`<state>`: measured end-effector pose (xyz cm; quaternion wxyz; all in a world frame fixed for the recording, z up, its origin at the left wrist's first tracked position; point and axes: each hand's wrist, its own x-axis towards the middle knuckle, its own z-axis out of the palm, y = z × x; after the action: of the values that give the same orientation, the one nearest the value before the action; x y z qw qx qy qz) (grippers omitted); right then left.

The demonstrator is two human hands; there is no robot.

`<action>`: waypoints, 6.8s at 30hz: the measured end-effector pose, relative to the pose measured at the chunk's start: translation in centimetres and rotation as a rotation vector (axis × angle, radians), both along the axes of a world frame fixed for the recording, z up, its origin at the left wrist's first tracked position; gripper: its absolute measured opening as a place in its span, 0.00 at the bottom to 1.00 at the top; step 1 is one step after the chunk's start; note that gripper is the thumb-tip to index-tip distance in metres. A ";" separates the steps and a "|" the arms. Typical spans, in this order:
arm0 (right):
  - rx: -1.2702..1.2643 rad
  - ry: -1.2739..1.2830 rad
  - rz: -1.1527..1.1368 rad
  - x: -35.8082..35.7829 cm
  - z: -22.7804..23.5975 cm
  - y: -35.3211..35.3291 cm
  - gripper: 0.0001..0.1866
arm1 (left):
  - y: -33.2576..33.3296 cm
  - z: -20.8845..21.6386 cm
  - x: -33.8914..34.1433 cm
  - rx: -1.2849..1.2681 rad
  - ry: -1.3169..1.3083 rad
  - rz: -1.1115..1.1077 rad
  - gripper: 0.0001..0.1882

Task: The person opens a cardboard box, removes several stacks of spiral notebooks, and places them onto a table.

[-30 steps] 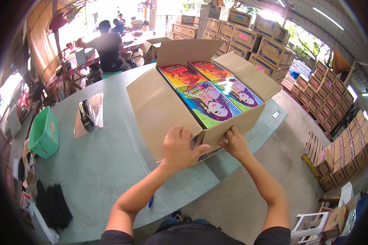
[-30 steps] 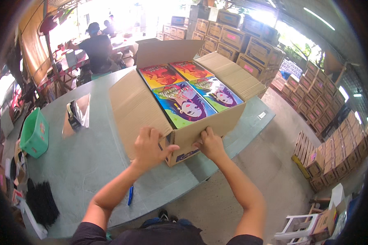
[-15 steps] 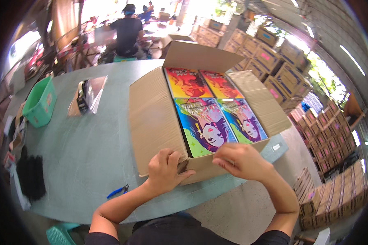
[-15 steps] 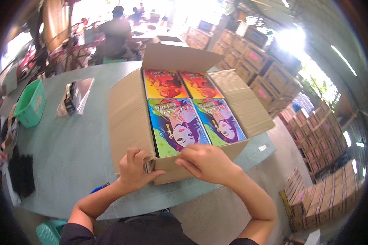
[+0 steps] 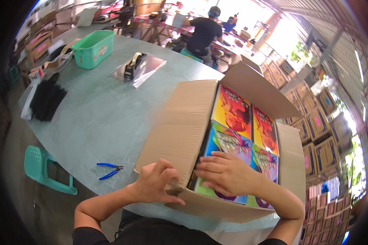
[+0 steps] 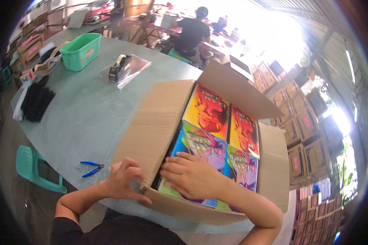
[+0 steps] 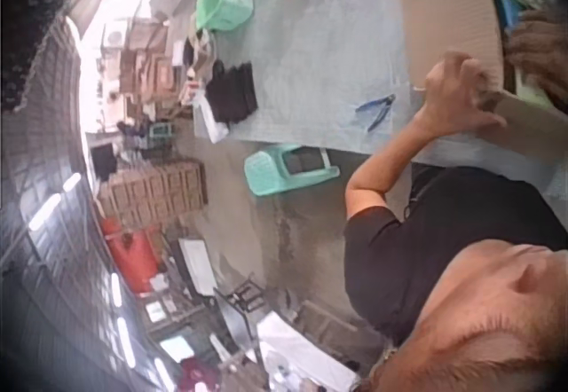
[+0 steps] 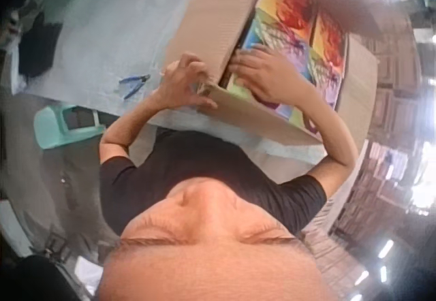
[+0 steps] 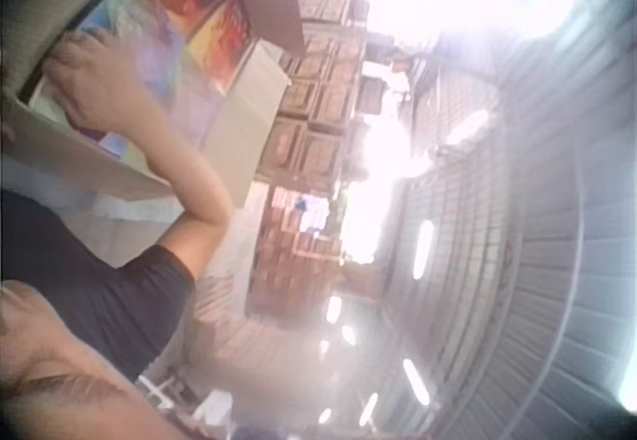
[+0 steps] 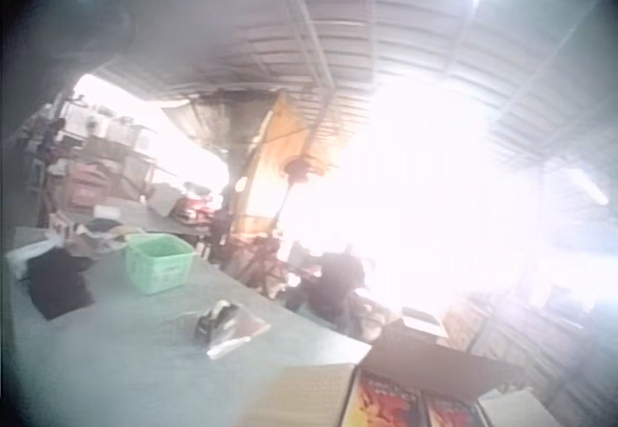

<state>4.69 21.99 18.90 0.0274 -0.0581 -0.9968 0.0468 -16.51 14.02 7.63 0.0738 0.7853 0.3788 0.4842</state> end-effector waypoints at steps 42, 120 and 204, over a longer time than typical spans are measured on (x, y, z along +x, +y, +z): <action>-0.160 -0.312 -0.071 -0.2 5.6 2.1 0.24 | 5.7 9.0 3.9 -1.278 -0.837 -0.451 0.26; 0.715 0.781 -1.256 9.5 -11.9 -11.3 0.20 | 16.0 -9.2 -31.9 -0.565 -1.474 -0.001 0.16; 0.596 0.993 -1.606 7.1 -10.5 -20.9 0.15 | 5.0 4.8 -34.4 -0.626 -1.334 -0.090 0.25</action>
<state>11.78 1.06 8.44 0.4792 -0.6813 -0.5079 -0.2195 -50.96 19.04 12.43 0.5287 0.2809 0.3413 0.7246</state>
